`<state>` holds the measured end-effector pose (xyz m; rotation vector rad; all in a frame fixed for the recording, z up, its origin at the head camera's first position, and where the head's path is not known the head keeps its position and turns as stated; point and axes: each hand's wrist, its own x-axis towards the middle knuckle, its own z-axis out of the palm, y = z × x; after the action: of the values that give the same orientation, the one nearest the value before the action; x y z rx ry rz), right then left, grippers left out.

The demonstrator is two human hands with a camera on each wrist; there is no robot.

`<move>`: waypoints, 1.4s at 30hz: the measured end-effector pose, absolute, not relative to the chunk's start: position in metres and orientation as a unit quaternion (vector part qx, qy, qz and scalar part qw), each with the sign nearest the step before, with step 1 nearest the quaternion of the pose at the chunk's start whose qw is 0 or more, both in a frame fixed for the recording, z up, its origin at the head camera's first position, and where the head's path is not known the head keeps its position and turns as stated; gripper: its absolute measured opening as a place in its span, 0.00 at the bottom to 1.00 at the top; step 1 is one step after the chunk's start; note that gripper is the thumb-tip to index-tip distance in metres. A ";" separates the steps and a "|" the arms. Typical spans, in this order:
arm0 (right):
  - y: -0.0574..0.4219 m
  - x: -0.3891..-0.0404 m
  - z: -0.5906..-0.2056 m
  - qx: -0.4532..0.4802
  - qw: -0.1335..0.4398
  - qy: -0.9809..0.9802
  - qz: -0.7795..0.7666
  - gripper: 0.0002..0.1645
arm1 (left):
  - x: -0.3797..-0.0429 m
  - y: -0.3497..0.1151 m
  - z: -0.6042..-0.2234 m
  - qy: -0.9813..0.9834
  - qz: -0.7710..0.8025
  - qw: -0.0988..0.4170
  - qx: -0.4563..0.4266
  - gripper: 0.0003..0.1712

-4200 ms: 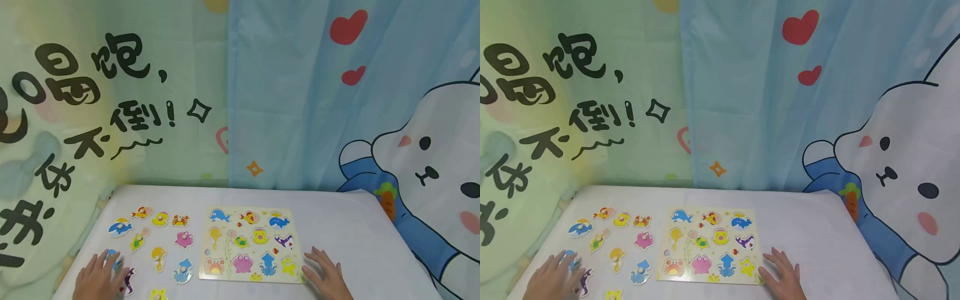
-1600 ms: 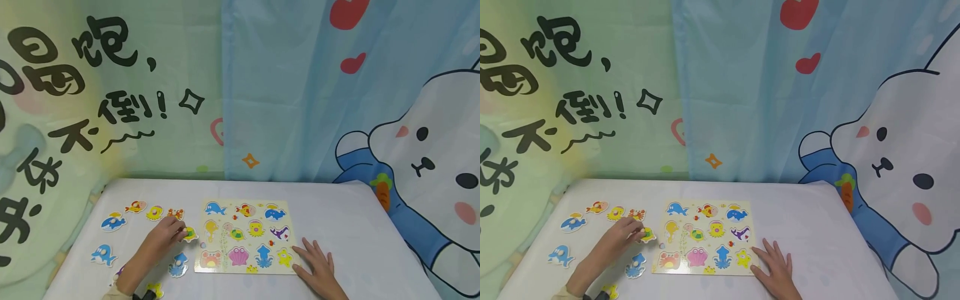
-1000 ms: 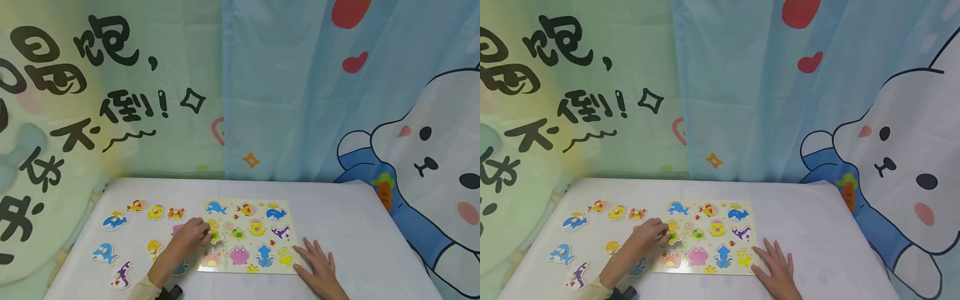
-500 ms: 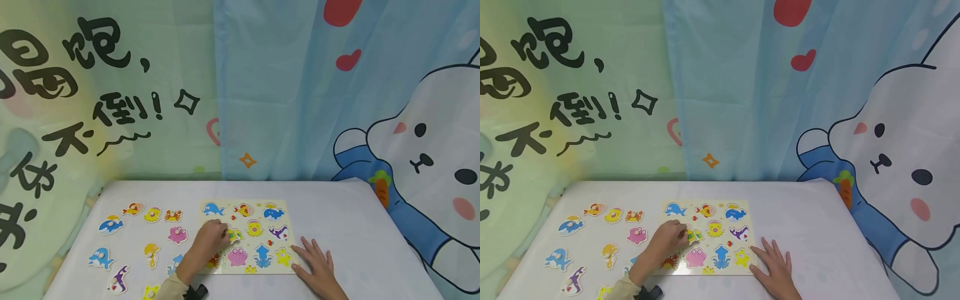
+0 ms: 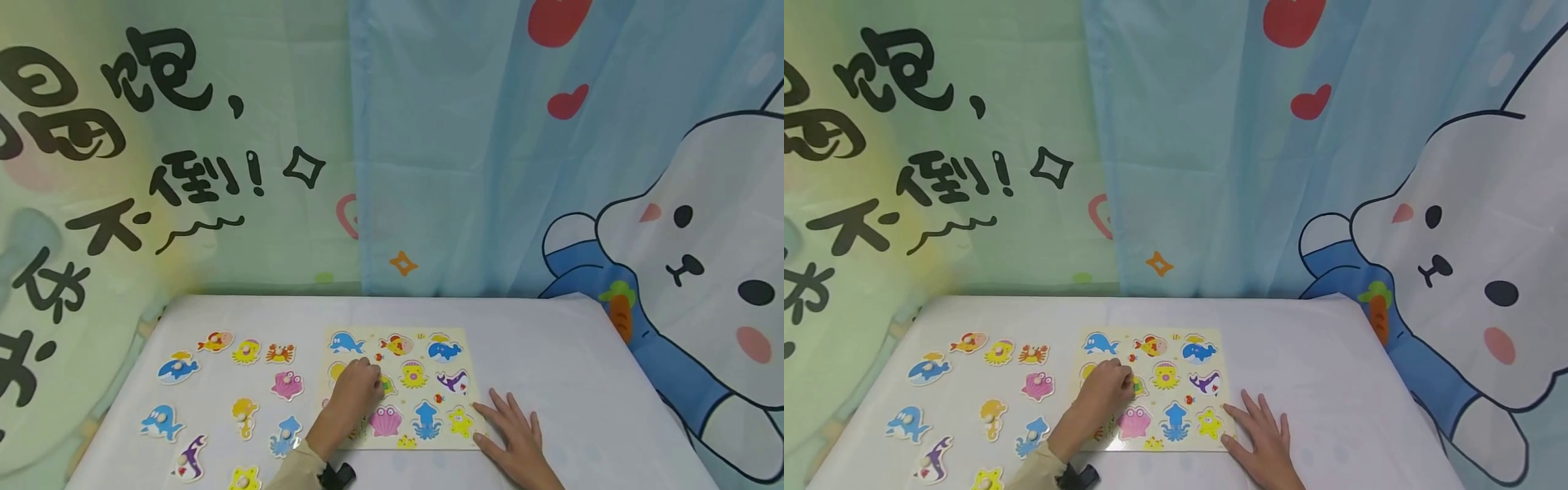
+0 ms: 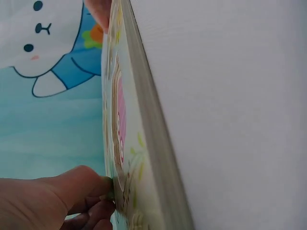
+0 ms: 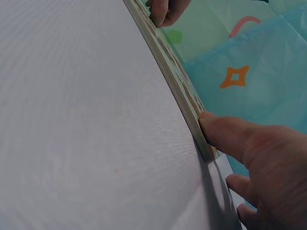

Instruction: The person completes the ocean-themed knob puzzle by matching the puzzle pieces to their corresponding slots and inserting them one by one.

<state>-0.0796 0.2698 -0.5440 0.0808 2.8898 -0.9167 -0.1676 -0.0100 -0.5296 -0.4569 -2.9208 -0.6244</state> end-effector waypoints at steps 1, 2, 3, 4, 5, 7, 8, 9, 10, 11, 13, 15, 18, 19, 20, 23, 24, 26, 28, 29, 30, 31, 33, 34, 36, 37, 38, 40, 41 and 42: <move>0.269 -0.079 -0.544 0.030 0.060 0.951 -0.303 0.34 | -0.167 -0.011 -0.531 -0.964 -0.211 0.060 -0.151 0.05; 0.269 -0.080 -0.544 0.032 0.065 0.951 -0.301 0.34 | -0.167 -0.012 -0.531 -0.963 -0.215 0.059 -0.152 0.05; 0.269 -0.080 -0.544 0.034 0.070 0.951 -0.300 0.34 | -0.167 -0.013 -0.532 -0.962 -0.218 0.058 -0.154 0.05; 0.269 -0.080 -0.544 0.035 0.075 0.950 -0.300 0.34 | -0.167 -0.014 -0.532 -0.961 -0.221 0.056 -0.157 0.05; 0.269 -0.080 -0.544 0.034 0.076 0.951 -0.299 0.34 | -0.166 -0.015 -0.532 -0.960 -0.224 0.054 -0.159 0.05; 0.269 -0.080 -0.544 0.031 0.072 0.952 -0.297 0.34 | -0.167 -0.016 -0.532 -0.959 -0.225 0.050 -0.165 0.06; 0.269 -0.080 -0.545 0.028 0.067 0.952 -0.296 0.34 | -0.167 -0.016 -0.532 -0.959 -0.223 0.048 -0.168 0.06; 0.269 -0.080 -0.545 0.025 0.063 0.953 -0.297 0.34 | -0.168 -0.016 -0.531 -0.959 -0.221 0.047 -0.172 0.06; 0.270 -0.080 -0.545 0.022 0.058 0.953 -0.297 0.33 | -0.168 -0.016 -0.531 -0.959 -0.221 0.043 -0.173 0.07; 0.270 -0.080 -0.546 0.020 0.053 0.953 -0.296 0.33 | -0.168 -0.016 -0.531 -0.959 -0.219 0.040 -0.173 0.08; 0.270 -0.080 -0.546 0.018 0.049 0.954 -0.296 0.33 | -0.168 -0.016 -0.531 -0.961 -0.213 0.033 -0.174 0.12; 0.270 -0.080 -0.546 0.016 0.047 0.954 -0.296 0.33 | -0.167 -0.016 -0.531 -0.962 -0.209 0.027 -0.174 0.16; 0.270 -0.081 -0.546 0.018 0.052 0.954 -0.295 0.33 | -0.166 -0.015 -0.531 -0.963 -0.201 0.018 -0.178 0.20; 0.270 -0.081 -0.546 0.020 0.055 0.954 -0.294 0.33 | -0.166 -0.015 -0.530 -0.963 -0.198 0.016 -0.180 0.21; 0.269 -0.081 -0.545 0.023 0.060 0.954 -0.294 0.34 | -0.166 -0.015 -0.531 -0.964 -0.196 0.015 -0.181 0.21; 0.268 -0.082 -0.545 0.031 0.073 0.954 -0.291 0.34 | -0.167 -0.015 -0.531 -0.964 -0.197 0.009 -0.177 0.21; 0.268 -0.082 -0.544 0.032 0.075 0.954 -0.290 0.34 | -0.167 -0.015 -0.531 -0.964 -0.200 0.006 -0.174 0.21; 0.268 -0.083 -0.544 0.034 0.080 0.954 -0.287 0.35 | -0.168 -0.015 -0.531 -0.965 -0.198 0.003 -0.171 0.20; 0.267 -0.083 -0.544 0.034 0.081 0.955 -0.285 0.35 | -0.169 -0.016 -0.530 -0.966 -0.188 -0.002 -0.177 0.18; 0.268 -0.084 -0.544 0.032 0.079 0.955 -0.283 0.35 | -0.170 -0.016 -0.528 -0.966 -0.183 -0.004 -0.182 0.17; 0.268 -0.084 -0.544 0.031 0.078 0.956 -0.283 0.35 | -0.170 -0.017 -0.527 -0.966 -0.179 -0.004 -0.189 0.17; 0.268 -0.084 -0.544 0.030 0.076 0.956 -0.282 0.35 | -0.171 -0.018 -0.526 -0.965 -0.174 -0.006 -0.197 0.16; 0.269 -0.084 -0.545 0.027 0.074 0.956 -0.283 0.35 | -0.171 -0.021 -0.524 -0.961 -0.179 -0.019 -0.208 0.14; 0.270 -0.084 -0.546 0.026 0.076 0.956 -0.284 0.35 | -0.170 -0.023 -0.524 -0.959 -0.185 -0.031 -0.211 0.14; 0.271 -0.082 -0.548 0.028 0.080 0.953 -0.290 0.35 | -0.168 -0.027 -0.524 -0.955 -0.200 -0.054 -0.214 0.14; 0.272 -0.081 -0.549 0.029 0.084 0.952 -0.293 0.35 | -0.168 -0.028 -0.524 -0.953 -0.205 -0.068 -0.214 0.15; 0.272 -0.081 -0.550 0.031 0.090 0.951 -0.293 0.36 | -0.167 -0.029 -0.524 -0.950 -0.211 -0.083 -0.212 0.15; 0.272 -0.081 -0.549 0.034 0.093 0.951 -0.294 0.36 | -0.168 -0.031 -0.525 -0.947 -0.217 -0.108 -0.212 0.19; 0.272 -0.081 -0.549 0.034 0.093 0.951 -0.294 0.36 | -0.168 -0.032 -0.525 -0.945 -0.221 -0.119 -0.211 0.20; 0.271 -0.082 -0.548 0.033 0.090 0.951 -0.292 0.36 | -0.169 -0.033 -0.524 -0.943 -0.223 -0.129 -0.211 0.22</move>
<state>-0.0823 0.2713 -0.5481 0.0966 2.8290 -0.8697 -0.1692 -0.0332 -0.5243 -0.7235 -3.2331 -0.7649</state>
